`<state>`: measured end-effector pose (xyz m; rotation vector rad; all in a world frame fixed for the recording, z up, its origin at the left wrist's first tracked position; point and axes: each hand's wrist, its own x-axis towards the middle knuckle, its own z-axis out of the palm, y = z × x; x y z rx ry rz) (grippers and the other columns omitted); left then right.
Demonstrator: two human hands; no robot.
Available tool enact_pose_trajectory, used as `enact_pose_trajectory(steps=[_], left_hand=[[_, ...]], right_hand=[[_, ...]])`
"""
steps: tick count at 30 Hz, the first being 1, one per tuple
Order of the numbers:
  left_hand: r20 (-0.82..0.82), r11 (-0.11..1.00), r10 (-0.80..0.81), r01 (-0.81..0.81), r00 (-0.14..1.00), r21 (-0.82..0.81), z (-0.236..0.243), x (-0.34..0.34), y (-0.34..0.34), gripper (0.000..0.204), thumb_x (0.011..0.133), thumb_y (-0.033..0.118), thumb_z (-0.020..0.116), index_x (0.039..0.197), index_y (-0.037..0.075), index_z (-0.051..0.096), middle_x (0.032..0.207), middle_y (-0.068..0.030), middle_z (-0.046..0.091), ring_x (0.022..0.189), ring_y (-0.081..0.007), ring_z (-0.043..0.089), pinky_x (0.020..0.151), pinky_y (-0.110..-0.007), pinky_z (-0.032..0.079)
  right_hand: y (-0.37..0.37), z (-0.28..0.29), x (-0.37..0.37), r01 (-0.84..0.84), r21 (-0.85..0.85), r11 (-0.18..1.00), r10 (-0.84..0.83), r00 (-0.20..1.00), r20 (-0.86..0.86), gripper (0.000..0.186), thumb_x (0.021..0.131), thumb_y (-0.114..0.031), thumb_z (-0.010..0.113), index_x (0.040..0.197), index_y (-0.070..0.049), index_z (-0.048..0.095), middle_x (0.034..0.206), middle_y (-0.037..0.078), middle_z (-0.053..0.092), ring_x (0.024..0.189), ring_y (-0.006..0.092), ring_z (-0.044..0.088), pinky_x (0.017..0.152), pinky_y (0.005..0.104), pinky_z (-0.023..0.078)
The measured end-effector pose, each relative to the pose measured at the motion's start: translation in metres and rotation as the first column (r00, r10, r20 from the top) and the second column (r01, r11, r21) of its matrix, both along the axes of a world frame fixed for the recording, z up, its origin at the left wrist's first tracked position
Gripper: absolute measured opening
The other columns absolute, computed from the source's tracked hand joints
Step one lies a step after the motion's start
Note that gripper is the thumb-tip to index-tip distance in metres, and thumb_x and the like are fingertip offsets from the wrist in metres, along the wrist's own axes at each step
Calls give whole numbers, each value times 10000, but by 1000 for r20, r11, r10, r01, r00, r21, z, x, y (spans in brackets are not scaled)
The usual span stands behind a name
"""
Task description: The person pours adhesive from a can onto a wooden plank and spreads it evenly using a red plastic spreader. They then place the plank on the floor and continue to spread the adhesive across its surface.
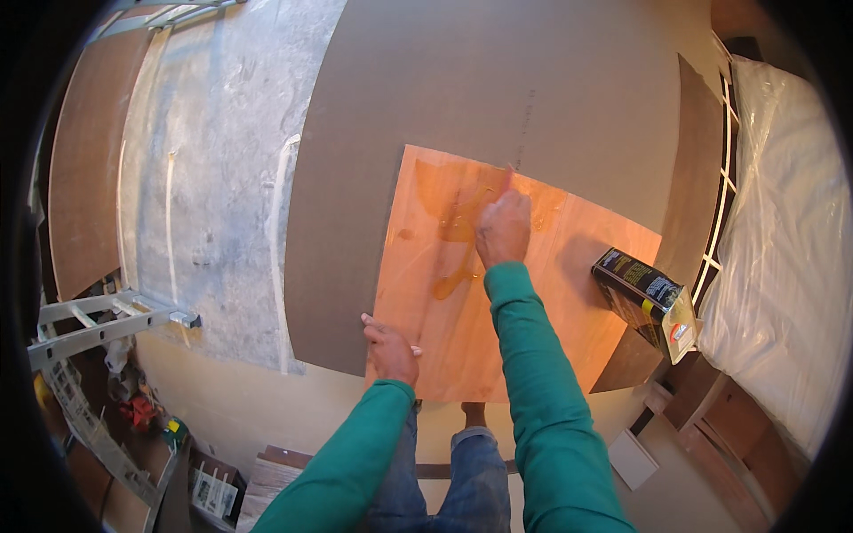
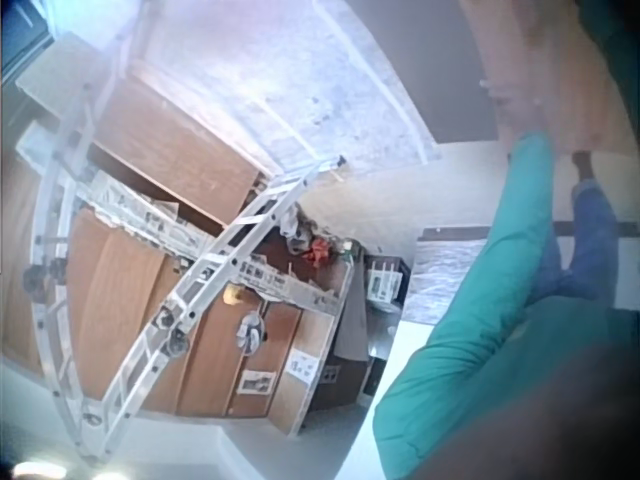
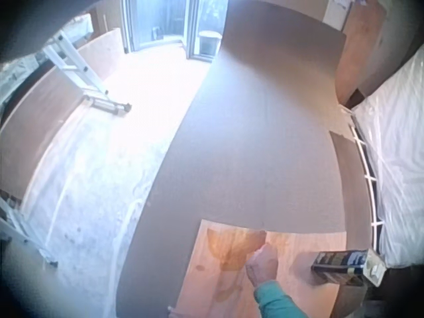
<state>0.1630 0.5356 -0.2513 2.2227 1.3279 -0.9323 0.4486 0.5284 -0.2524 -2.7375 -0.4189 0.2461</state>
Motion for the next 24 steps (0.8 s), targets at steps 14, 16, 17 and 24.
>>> enact_pose_trajectory(steps=[14,16,17,24], left_hand=[[-51,999,29,-30,998,-13,16,12,8,1250,675,254,945,1522,-217,156,1168,-204,515,1017,-270,660,842,-276,578],[-46,999,41,-41,998,3,15,11,6,1251,679,260,944,1525,-213,154,1155,-192,519,1010,-268,663,839,-272,580],[-81,1000,-11,12,997,13,14,12,6,1256,689,334,929,1520,-219,168,1154,-177,518,988,-238,648,817,-246,569],[-69,994,-52,58,996,88,-8,-1,-7,1271,727,467,895,1514,-232,182,1152,-144,516,937,-173,622,779,-190,548]], right_hand=[[46,39,0,-590,108,800,585,808,71,378,840,14,604,1205,-73,648,1097,123,610,1039,335,593,869,418,534],[31,35,6,-604,65,795,586,791,174,464,805,40,631,1248,-94,661,1133,111,618,1047,316,590,890,402,529],[29,30,6,-606,57,793,583,783,217,494,793,51,636,1265,-95,657,1149,107,617,1055,317,586,905,403,525],[44,0,-4,-505,19,863,474,822,317,543,785,70,637,1304,-90,641,1224,111,599,1098,330,566,965,408,506]])
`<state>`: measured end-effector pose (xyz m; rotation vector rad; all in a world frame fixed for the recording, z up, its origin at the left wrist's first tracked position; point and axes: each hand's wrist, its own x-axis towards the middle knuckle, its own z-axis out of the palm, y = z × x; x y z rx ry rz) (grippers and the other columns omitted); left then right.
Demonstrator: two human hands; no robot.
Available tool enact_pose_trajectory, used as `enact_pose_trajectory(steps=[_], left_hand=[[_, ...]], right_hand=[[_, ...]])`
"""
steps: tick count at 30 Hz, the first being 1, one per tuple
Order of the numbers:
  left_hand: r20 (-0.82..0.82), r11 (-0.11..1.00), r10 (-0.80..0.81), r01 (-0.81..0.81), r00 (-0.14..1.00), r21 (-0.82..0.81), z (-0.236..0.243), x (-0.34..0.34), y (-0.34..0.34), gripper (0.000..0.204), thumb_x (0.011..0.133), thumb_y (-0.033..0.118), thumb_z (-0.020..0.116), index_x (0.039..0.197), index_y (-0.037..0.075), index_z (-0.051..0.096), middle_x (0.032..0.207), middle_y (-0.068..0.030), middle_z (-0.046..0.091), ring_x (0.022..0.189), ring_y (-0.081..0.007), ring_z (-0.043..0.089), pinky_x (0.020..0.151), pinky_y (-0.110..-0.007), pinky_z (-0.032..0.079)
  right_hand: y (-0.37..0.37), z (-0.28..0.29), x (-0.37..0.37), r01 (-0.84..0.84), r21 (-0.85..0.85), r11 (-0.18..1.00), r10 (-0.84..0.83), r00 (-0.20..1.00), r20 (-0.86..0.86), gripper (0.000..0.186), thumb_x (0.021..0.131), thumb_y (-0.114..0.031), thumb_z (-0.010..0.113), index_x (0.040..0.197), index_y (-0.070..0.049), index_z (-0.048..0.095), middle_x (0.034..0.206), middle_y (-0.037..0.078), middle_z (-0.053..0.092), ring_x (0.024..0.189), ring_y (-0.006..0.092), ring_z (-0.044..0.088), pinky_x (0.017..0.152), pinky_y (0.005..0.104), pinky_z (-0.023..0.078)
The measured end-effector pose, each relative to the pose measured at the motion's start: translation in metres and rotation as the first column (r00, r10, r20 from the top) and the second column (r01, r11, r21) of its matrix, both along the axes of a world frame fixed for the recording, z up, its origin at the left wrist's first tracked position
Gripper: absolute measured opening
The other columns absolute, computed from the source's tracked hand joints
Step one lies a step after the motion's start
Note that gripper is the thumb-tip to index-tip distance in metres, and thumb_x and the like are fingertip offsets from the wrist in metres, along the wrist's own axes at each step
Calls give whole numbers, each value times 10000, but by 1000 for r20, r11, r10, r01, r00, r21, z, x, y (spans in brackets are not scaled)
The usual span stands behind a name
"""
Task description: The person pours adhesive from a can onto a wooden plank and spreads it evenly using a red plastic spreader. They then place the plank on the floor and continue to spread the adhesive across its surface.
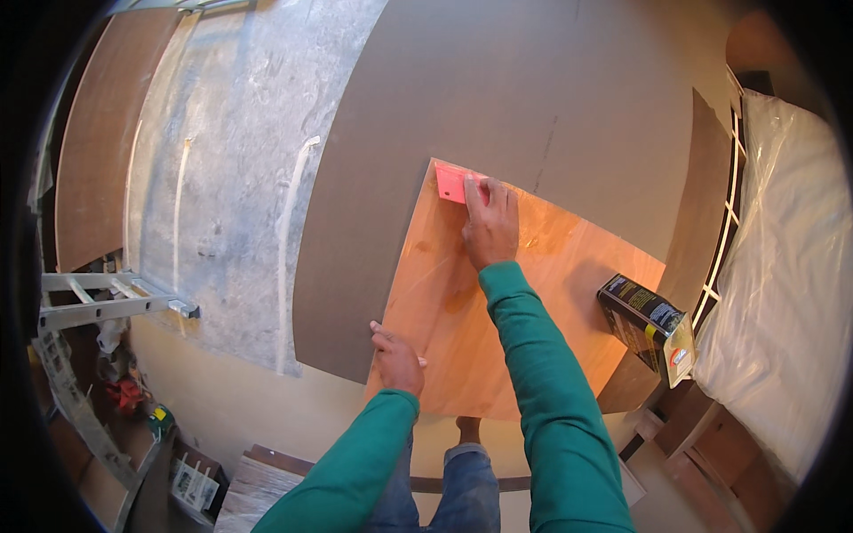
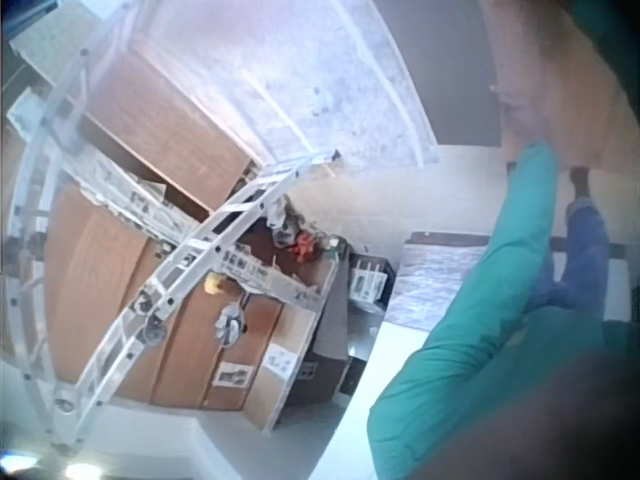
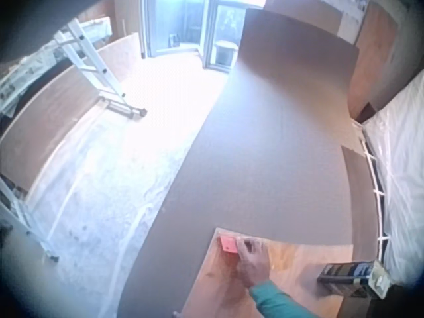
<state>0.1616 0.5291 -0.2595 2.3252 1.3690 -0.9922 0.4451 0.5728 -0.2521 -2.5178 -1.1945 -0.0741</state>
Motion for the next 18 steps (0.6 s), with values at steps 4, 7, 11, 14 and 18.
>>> enact_pose_trajectory(steps=[4,7,11,14,18], left_hand=[[4,1000,-10,10,1000,-29,1,1,-1,1258,733,456,893,1508,-240,187,1223,-186,520,971,-183,614,804,-197,548],[-42,994,-98,95,994,-58,14,10,5,1249,733,445,896,1499,-250,196,1317,-235,511,1020,-193,601,836,-209,546],[-58,994,-53,47,997,-95,18,9,11,1244,737,460,886,1493,-255,204,1381,-249,502,1048,-185,575,855,-213,538],[-64,995,-47,41,997,-94,14,6,8,1227,753,484,866,1495,-248,218,1426,-255,491,1038,-179,553,847,-213,531],[-117,986,-115,99,986,-135,22,15,14,1175,785,510,831,1495,-232,259,1528,-267,439,1025,-168,528,827,-208,520]], right_hand=[[0,-8,0,21,-22,1000,-21,1000,9,525,797,67,637,1298,-89,642,1210,114,602,1083,325,573,969,402,503],[-8,-6,-5,-12,-10,1000,12,1000,-19,479,816,45,638,1272,-98,655,1180,100,617,1065,328,579,944,408,505],[-24,37,-41,-57,-8,998,55,986,-155,382,830,-6,635,1198,-95,681,1081,108,647,1016,325,609,870,418,515],[-42,57,-32,213,-24,977,-211,931,-298,239,848,-81,620,1075,-54,690,974,155,659,930,349,634,809,439,517],[-80,25,17,533,-107,839,-535,776,-335,201,881,-166,561,948,-2,656,890,220,648,844,403,637,781,471,513]])
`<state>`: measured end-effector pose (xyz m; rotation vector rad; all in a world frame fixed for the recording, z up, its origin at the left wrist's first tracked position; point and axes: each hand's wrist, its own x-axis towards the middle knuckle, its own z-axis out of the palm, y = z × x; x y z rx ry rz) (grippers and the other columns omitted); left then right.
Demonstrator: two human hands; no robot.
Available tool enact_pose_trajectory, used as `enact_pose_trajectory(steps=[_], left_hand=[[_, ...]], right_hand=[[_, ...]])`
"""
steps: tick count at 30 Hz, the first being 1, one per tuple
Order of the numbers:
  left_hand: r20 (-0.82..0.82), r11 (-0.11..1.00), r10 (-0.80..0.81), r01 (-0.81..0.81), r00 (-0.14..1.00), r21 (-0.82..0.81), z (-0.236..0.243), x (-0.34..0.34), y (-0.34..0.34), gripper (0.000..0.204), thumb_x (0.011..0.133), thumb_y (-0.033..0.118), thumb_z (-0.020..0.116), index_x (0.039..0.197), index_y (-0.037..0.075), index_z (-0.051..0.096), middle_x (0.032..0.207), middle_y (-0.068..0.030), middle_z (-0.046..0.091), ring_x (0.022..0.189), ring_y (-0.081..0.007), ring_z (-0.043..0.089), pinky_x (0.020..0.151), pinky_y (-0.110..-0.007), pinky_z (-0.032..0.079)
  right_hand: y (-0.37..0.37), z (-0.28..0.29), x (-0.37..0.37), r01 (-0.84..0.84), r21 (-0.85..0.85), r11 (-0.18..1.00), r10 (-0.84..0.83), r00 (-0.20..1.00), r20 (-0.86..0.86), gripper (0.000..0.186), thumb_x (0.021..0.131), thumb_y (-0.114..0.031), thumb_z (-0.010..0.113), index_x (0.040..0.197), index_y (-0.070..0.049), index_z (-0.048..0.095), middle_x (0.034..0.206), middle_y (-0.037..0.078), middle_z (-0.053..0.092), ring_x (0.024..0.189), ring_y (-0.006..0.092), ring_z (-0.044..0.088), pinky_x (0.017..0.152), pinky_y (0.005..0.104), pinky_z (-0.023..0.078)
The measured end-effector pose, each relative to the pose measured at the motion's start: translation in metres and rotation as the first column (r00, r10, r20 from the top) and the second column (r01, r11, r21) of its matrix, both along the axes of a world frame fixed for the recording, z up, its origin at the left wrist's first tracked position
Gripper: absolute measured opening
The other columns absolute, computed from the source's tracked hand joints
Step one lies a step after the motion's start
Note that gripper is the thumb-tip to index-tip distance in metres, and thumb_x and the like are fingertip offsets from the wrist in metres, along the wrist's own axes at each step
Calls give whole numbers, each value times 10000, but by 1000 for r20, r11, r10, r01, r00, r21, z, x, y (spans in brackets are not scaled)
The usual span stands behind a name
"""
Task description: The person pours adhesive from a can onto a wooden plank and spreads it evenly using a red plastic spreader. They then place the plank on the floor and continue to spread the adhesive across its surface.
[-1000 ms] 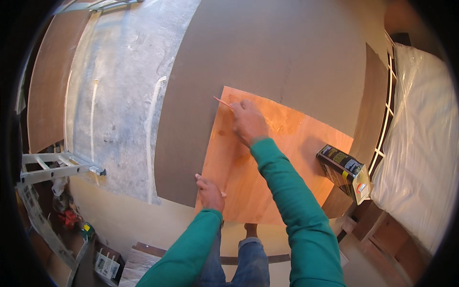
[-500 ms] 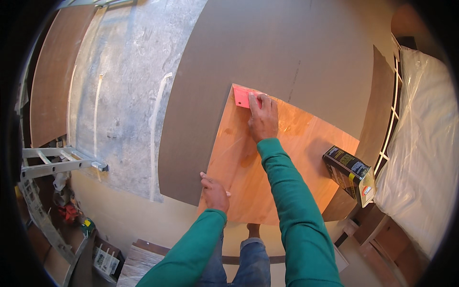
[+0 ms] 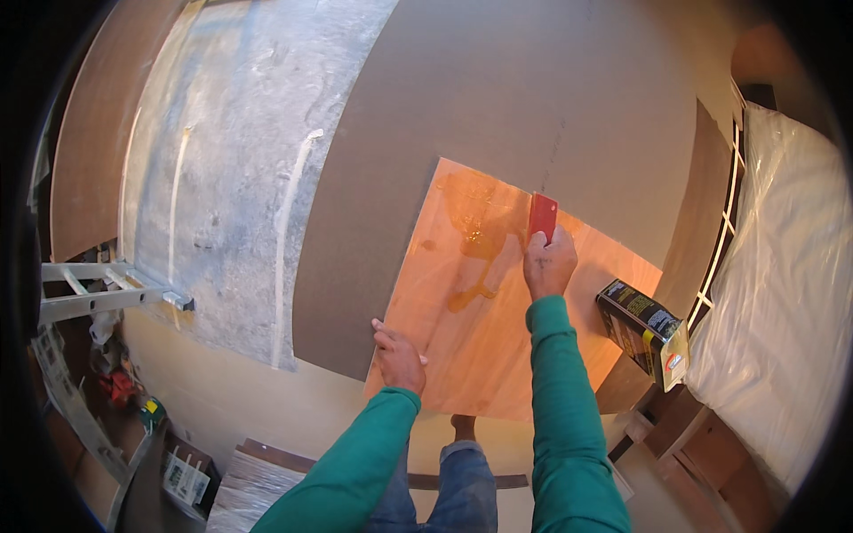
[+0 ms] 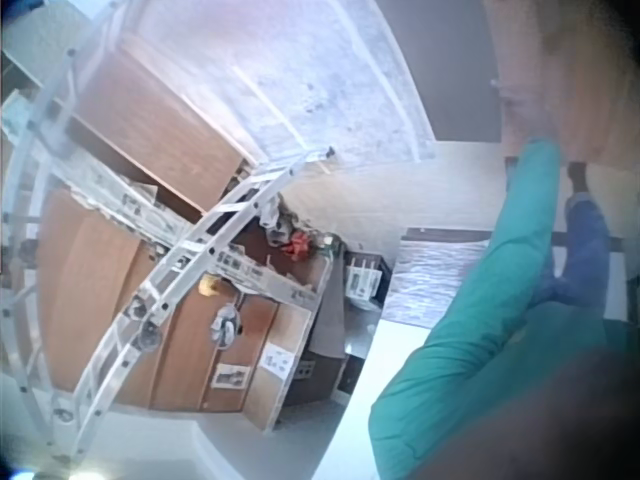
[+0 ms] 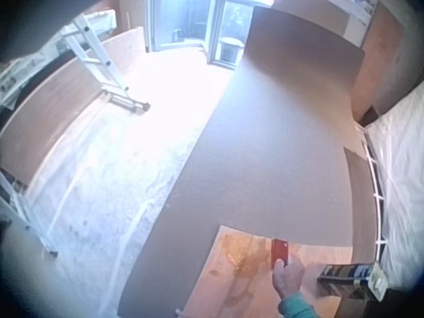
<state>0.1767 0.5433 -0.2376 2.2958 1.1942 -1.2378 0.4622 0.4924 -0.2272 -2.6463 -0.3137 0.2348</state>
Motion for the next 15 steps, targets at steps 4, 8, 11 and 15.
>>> enact_pose_trajectory(steps=[4,8,11,15], left_hand=[[-19,991,-121,122,992,51,-4,-4,-4,1127,813,514,806,1495,-218,289,1563,-256,421,1020,-160,525,812,-204,515],[-22,997,-67,67,998,32,-4,-6,0,1025,861,438,771,1498,-211,295,1555,-256,426,1021,-163,526,808,-204,516],[40,999,48,-48,998,-4,0,-4,2,1049,823,362,807,1505,-213,256,1406,-230,479,1008,-189,568,823,-223,530],[164,986,87,-108,983,125,-19,-18,-16,1223,701,304,924,1522,-213,180,1193,-183,504,1015,-244,642,862,-268,560]], right_hand=[[19,-24,9,55,94,994,-51,998,-45,240,891,-181,518,961,9,647,905,239,647,863,433,633,800,488,509],[79,-20,0,-192,123,974,191,981,20,252,885,-182,509,988,7,640,921,252,645,873,457,621,796,502,508],[101,-24,10,-277,144,950,275,961,29,242,884,-182,510,983,6,625,936,259,638,883,470,611,796,508,505],[121,-18,23,-384,149,911,397,915,-68,207,872,-165,535,967,9,596,960,264,629,895,472,601,800,517,499]])
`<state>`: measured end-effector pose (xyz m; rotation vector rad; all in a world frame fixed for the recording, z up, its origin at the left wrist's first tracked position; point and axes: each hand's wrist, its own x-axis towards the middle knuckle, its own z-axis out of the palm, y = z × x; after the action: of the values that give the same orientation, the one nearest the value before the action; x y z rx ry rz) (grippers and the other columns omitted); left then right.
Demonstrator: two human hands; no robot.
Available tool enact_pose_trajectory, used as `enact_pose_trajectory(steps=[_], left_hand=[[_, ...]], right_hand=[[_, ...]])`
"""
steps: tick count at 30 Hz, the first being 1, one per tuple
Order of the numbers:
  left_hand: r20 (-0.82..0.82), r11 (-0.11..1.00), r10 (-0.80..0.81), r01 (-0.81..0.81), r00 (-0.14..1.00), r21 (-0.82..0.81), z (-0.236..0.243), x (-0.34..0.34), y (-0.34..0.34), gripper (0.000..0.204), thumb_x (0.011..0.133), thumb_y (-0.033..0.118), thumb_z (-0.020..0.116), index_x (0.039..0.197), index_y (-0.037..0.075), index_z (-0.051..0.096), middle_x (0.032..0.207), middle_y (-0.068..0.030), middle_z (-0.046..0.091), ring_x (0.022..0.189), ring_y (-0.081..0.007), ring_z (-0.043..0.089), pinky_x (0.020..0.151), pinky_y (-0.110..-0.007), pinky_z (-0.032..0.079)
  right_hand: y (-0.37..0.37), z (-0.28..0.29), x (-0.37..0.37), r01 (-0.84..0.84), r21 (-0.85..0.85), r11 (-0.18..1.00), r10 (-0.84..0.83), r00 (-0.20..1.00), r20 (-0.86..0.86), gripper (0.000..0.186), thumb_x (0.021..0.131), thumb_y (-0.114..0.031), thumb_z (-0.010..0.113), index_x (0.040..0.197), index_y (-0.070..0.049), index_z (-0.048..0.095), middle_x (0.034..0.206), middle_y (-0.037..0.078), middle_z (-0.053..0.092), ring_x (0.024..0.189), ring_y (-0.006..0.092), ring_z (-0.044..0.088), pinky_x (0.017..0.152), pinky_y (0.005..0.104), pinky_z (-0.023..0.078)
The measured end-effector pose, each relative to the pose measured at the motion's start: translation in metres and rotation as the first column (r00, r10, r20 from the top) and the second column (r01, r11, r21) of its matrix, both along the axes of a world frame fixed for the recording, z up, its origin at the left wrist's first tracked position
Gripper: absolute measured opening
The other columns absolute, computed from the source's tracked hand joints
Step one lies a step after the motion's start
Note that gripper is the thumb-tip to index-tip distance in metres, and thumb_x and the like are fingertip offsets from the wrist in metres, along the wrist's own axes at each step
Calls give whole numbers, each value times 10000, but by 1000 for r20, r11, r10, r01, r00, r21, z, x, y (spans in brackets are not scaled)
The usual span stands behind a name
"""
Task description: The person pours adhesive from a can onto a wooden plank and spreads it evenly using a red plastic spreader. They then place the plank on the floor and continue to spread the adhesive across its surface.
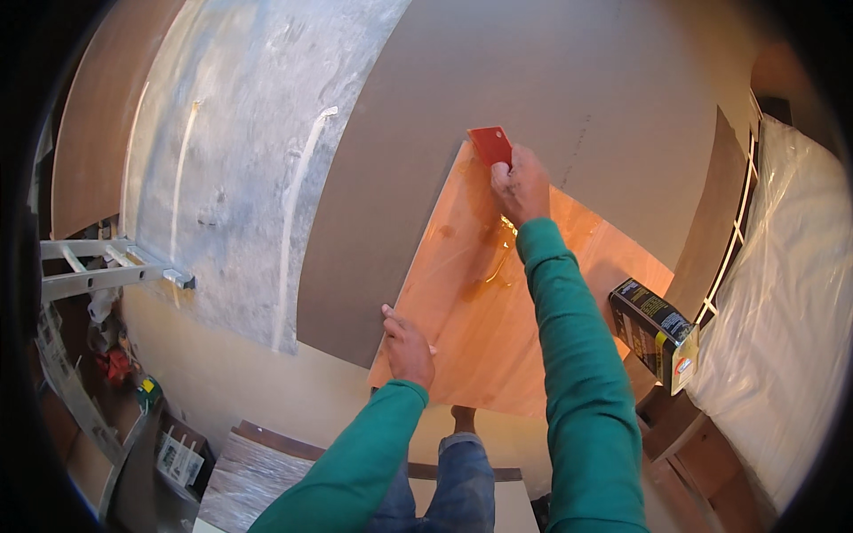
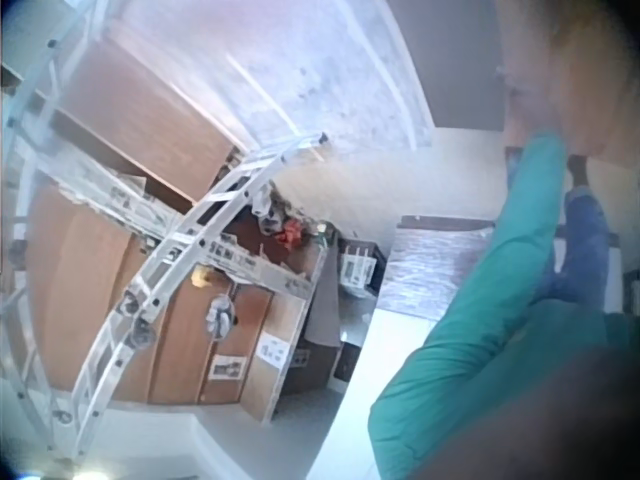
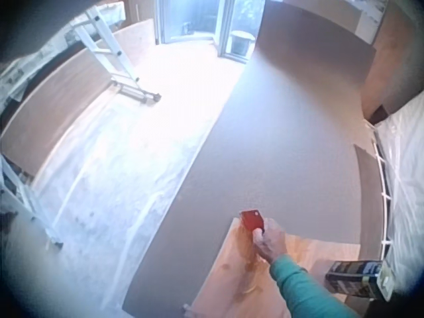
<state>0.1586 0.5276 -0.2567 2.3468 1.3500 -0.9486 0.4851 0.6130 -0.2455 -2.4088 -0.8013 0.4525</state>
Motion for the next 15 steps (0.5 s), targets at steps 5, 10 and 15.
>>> enact_pose_trajectory(steps=[5,10,15], left_hand=[[31,999,36,-35,999,-10,-1,0,-1,1208,705,293,921,1526,-204,187,1184,-186,508,1022,-255,649,845,-262,570],[45,999,40,-41,998,11,0,1,0,1187,719,303,911,1527,-195,199,1138,-155,514,993,-231,653,806,-232,576],[-17,994,-46,48,999,98,6,5,2,838,867,159,713,1523,-157,297,1086,-101,527,880,-161,615,710,-190,560]], right_hand=[[15,-4,21,-223,-68,972,227,972,62,164,854,-139,569,945,-3,579,938,243,618,888,453,594,782,520,489],[17,7,42,-458,-152,876,480,859,179,95,863,-105,596,917,-27,588,920,185,624,917,406,589,810,484,495],[-16,17,11,-591,-167,790,612,738,284,106,870,-27,598,959,-69,636,934,124,641,890,346,578,819,423,502]])
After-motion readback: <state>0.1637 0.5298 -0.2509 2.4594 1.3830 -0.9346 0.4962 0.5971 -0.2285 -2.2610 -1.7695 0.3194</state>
